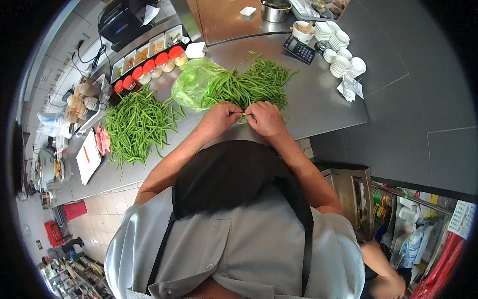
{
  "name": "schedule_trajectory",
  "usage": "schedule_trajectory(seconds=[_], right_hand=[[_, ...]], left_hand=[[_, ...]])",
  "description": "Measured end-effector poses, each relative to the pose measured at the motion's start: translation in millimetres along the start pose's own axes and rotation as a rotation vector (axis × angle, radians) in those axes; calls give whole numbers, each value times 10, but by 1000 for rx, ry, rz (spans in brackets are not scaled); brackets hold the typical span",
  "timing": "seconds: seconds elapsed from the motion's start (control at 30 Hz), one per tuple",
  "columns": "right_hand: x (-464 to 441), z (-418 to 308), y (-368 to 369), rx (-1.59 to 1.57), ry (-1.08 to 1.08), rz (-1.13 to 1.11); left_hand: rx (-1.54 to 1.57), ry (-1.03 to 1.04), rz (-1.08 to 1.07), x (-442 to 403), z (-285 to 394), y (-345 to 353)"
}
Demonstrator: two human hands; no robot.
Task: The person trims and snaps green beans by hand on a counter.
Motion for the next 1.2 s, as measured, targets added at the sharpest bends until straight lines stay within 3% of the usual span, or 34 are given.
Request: schedule_trajectory(seconds=[0.33, 0.43, 0.53, 0.63, 0.73, 0.83, 0.93, 1.2], right_hand=[[-30, -33, -69, 76, 61, -53], [-42, 83, 46, -164, 377, 10], [-56, 263, 121, -442, 607, 265], [-94, 232, -26, -361, 616, 48], [-18, 231, 91, -585, 496, -119], [15, 116, 135, -413, 256, -75], [-22, 79, 117, -516, 386, -130], [21, 51, 122, -100, 177, -410]], left_hand=[[-87, 27, 101, 15, -80, -3], [125, -69, 20, 21, -102, 26], [363, -148, -63, 40, -122, 155], [555, -240, -74, 21, -176, 178], [620, -299, -68, 35, -246, 149], [573, -281, -64, 25, -225, 110], [436, -194, -58, 34, -182, 72], [378, -92, -99, -6, -146, 35]])
Point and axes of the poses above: each hand's wrist, its own x-axis away from the middle knuckle, its own y-axis out of the palm, z = x × y, the point moved 2 cm from there along -x, towards the middle knuckle, and after that the axes turned 12 degrees about -x, right-handed, at the moved point
